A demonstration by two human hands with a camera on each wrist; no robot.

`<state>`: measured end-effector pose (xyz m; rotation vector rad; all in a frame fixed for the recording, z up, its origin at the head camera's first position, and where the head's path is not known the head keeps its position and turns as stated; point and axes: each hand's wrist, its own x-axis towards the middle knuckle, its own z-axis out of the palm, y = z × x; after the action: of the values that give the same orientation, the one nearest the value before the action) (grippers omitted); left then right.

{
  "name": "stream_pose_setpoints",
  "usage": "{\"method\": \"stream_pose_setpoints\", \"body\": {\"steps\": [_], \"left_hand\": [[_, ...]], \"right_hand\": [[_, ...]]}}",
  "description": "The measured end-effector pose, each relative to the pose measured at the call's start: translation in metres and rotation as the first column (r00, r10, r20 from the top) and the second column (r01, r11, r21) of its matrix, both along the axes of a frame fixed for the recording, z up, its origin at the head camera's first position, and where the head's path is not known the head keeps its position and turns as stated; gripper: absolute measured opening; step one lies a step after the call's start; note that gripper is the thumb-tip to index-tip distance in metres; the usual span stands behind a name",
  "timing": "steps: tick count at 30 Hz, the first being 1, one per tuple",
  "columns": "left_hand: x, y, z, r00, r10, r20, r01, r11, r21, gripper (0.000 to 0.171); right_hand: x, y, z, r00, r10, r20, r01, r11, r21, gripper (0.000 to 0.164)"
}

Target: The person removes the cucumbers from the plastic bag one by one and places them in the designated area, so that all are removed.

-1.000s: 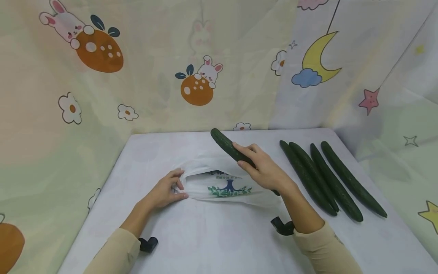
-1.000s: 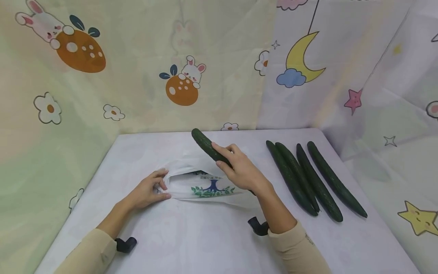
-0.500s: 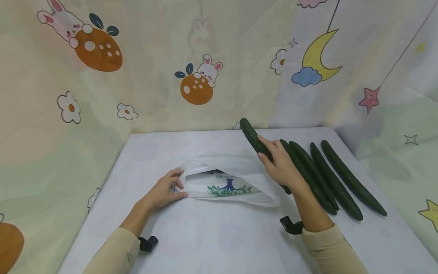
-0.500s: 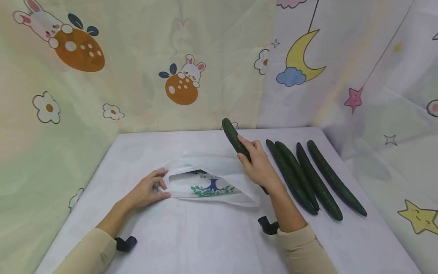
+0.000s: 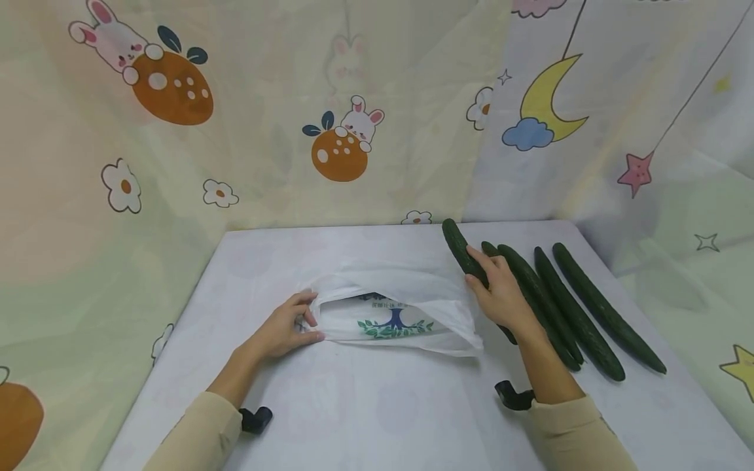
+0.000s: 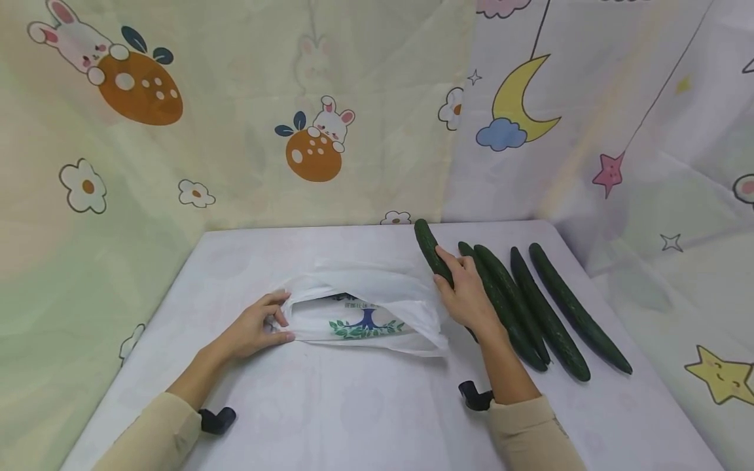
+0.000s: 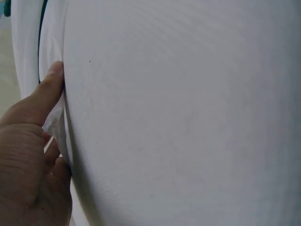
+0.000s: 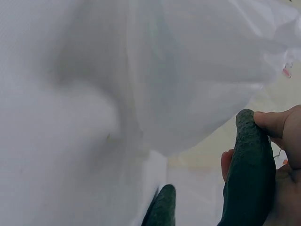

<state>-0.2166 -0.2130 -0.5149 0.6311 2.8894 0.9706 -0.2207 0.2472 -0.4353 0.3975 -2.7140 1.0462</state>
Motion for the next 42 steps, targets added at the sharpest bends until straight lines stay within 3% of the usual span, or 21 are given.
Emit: {"method": "stream_pose_setpoints", "body": {"steps": [17,31,42], "left_hand": [[0.001,0.0,0.001,1.0,0.001,0.003,-0.001,1.0,0.009,0.03],[0.001,0.0,0.001,1.0,-0.003,0.006,0.003,1.0,0.009,0.03],[0.002,0.001,0.003,1.0,-0.003,-0.001,0.003,1.0,0.016,0.03]], "right_hand": [[0.0,0.028,-0.025,0.989,-0.094,0.115,0.08,0.989,0.121,0.057],[-0.004,0.029,-0.037,0.958,-0.139,0.251,0.098,0.981,0.169,0.059],[-0.006,0.033,-0.04,0.944,-0.18,0.276,0.125,0.97,0.207,0.058]]}}
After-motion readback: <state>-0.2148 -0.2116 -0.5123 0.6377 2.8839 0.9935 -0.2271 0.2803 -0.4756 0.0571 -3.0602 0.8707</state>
